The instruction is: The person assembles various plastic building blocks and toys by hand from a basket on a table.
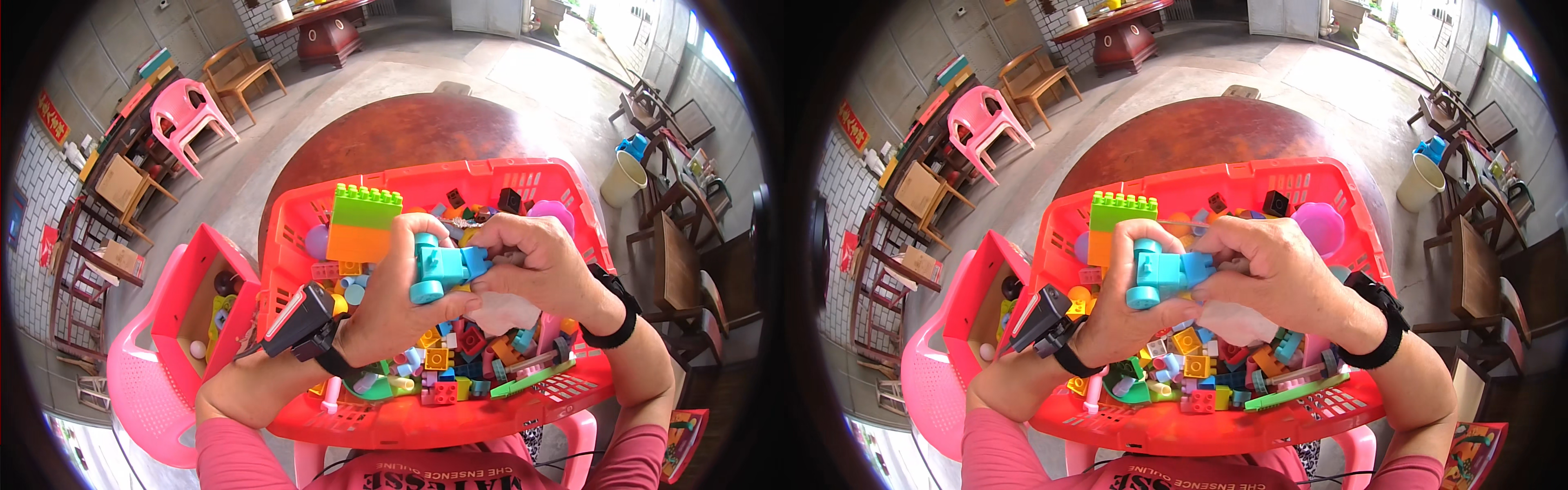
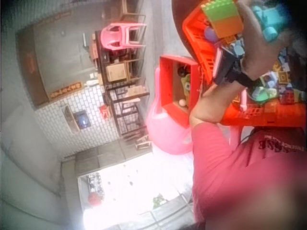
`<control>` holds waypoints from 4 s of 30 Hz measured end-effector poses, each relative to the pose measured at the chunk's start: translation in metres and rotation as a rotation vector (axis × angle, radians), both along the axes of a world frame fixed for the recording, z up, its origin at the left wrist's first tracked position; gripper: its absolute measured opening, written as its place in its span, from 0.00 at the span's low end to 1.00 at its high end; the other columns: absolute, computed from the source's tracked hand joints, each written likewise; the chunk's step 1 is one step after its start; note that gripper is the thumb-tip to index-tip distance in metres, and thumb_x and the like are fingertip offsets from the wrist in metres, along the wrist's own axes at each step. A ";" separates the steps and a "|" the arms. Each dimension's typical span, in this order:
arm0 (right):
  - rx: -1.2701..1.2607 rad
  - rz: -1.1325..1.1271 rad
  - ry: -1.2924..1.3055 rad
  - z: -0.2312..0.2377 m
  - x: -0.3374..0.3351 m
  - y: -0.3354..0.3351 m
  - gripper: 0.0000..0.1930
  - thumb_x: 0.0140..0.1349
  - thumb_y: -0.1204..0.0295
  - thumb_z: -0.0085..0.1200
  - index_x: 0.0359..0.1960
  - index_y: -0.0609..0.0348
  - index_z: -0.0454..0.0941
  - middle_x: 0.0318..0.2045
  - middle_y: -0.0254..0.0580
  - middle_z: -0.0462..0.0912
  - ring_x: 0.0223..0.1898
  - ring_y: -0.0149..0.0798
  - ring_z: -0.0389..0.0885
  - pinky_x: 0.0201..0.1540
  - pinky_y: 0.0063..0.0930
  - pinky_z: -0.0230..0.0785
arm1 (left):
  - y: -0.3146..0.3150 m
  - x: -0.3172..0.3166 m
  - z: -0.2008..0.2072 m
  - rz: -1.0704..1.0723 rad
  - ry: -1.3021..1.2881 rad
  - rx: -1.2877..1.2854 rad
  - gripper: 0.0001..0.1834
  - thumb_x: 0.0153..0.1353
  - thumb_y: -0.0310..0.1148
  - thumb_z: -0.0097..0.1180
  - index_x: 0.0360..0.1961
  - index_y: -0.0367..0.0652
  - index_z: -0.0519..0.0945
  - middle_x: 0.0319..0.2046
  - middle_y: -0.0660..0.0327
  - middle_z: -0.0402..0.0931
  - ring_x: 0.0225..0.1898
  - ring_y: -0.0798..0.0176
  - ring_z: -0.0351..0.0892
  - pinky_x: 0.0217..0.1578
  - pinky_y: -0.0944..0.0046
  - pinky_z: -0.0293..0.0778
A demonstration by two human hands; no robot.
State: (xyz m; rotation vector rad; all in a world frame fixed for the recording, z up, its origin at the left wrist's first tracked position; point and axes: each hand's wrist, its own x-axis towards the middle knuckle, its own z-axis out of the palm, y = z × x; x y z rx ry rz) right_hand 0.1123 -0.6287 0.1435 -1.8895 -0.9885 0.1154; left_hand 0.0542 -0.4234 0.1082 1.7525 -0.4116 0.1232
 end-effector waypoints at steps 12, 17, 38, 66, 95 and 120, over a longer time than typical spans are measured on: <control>0.012 -0.039 0.117 0.000 -0.004 0.006 0.11 0.51 0.73 0.64 0.32 0.65 0.77 0.24 0.47 0.81 0.25 0.38 0.83 0.29 0.30 0.73 | -0.004 -0.003 -0.001 -0.016 0.082 -0.097 0.38 0.51 0.44 0.73 0.52 0.44 0.58 0.43 0.58 0.65 0.44 0.65 0.67 0.44 0.63 0.70; 0.018 -0.104 0.144 -0.005 -0.007 0.007 0.12 0.51 0.72 0.65 0.33 0.66 0.78 0.25 0.48 0.83 0.27 0.40 0.84 0.32 0.30 0.74 | -0.003 0.000 0.004 -0.062 0.141 -0.102 0.37 0.50 0.33 0.73 0.53 0.47 0.58 0.43 0.61 0.64 0.45 0.69 0.69 0.45 0.65 0.72; -0.348 -0.160 -0.278 -0.015 0.039 -0.018 0.10 0.56 0.78 0.56 0.40 0.63 0.76 0.30 0.44 0.80 0.33 0.40 0.81 0.36 0.33 0.71 | 0.032 0.045 -0.002 0.154 -0.003 0.089 0.19 0.50 0.22 0.62 0.44 0.42 0.75 0.35 0.64 0.72 0.39 0.67 0.76 0.40 0.66 0.74; -0.855 0.012 -0.601 -0.080 0.036 -0.002 0.12 0.55 0.75 0.55 0.43 0.55 0.75 0.42 0.47 0.71 0.36 0.46 0.81 0.37 0.39 0.75 | 0.032 0.048 -0.010 -0.047 0.324 -0.412 0.13 0.63 0.27 0.59 0.47 0.37 0.74 0.40 0.62 0.77 0.41 0.71 0.78 0.45 0.68 0.77; 0.023 -0.117 0.162 -0.009 0.014 0.000 0.12 0.56 0.77 0.62 0.40 0.59 0.73 0.35 0.36 0.82 0.31 0.25 0.79 0.31 0.24 0.72 | 0.020 0.033 -0.006 -0.165 0.188 -0.173 0.18 0.61 0.36 0.65 0.48 0.38 0.77 0.40 0.66 0.78 0.43 0.73 0.75 0.45 0.68 0.73; -0.122 0.008 -0.206 -0.022 0.001 0.012 0.18 0.50 0.72 0.64 0.40 0.62 0.72 0.29 0.51 0.79 0.34 0.54 0.81 0.35 0.41 0.72 | 0.006 0.010 0.002 -0.060 0.109 0.087 0.28 0.51 0.27 0.68 0.53 0.42 0.71 0.45 0.65 0.73 0.41 0.67 0.71 0.48 0.64 0.70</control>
